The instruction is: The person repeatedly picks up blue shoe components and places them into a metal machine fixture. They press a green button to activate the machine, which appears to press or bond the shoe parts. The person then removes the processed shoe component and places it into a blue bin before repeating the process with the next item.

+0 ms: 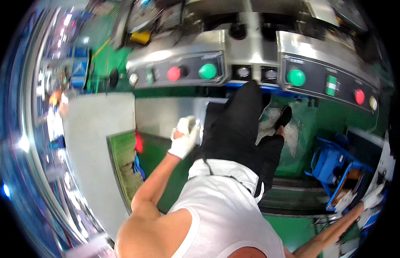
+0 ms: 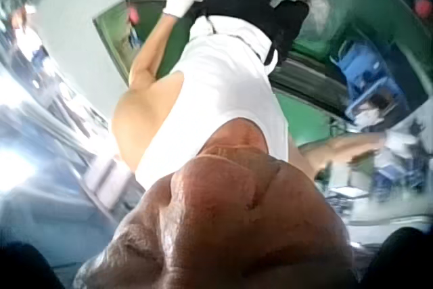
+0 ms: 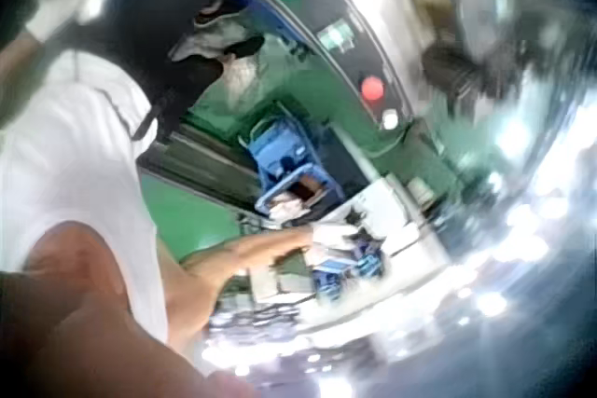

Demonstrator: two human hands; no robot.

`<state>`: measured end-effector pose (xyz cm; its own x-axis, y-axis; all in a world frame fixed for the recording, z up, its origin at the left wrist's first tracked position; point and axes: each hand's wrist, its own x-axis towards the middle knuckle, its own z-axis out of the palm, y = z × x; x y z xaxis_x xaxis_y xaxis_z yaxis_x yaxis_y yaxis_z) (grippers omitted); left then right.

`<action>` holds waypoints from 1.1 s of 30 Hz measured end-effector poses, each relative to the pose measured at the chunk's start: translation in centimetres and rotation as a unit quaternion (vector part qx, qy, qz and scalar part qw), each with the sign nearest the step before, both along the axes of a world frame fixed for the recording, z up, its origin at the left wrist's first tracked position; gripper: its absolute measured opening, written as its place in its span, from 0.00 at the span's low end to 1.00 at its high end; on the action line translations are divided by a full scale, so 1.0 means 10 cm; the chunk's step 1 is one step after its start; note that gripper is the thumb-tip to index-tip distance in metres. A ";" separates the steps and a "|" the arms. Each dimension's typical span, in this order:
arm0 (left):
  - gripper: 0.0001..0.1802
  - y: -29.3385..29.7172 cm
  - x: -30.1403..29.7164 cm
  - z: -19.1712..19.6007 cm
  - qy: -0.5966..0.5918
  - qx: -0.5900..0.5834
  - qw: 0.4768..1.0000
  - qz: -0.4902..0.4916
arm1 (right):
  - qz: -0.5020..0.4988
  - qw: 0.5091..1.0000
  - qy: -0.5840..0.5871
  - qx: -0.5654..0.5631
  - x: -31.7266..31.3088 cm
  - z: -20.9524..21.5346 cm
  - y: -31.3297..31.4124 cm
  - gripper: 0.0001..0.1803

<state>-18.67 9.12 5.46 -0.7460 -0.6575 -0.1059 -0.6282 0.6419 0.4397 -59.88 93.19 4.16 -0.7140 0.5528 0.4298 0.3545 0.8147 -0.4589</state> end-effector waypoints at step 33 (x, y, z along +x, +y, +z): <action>0.23 -0.38 7.89 -1.82 -0.342 -0.098 0.619 0.701 | 0.353 0.779 -0.509 0.098 0.65 -0.10 -4.46 0.30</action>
<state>60.20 5.34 -12.74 0.7460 -0.6582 0.1015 -0.6247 -0.7444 -0.2360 -53.37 48.59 3.20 -0.8358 -0.1377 -0.5315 -0.1157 0.9905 -0.0747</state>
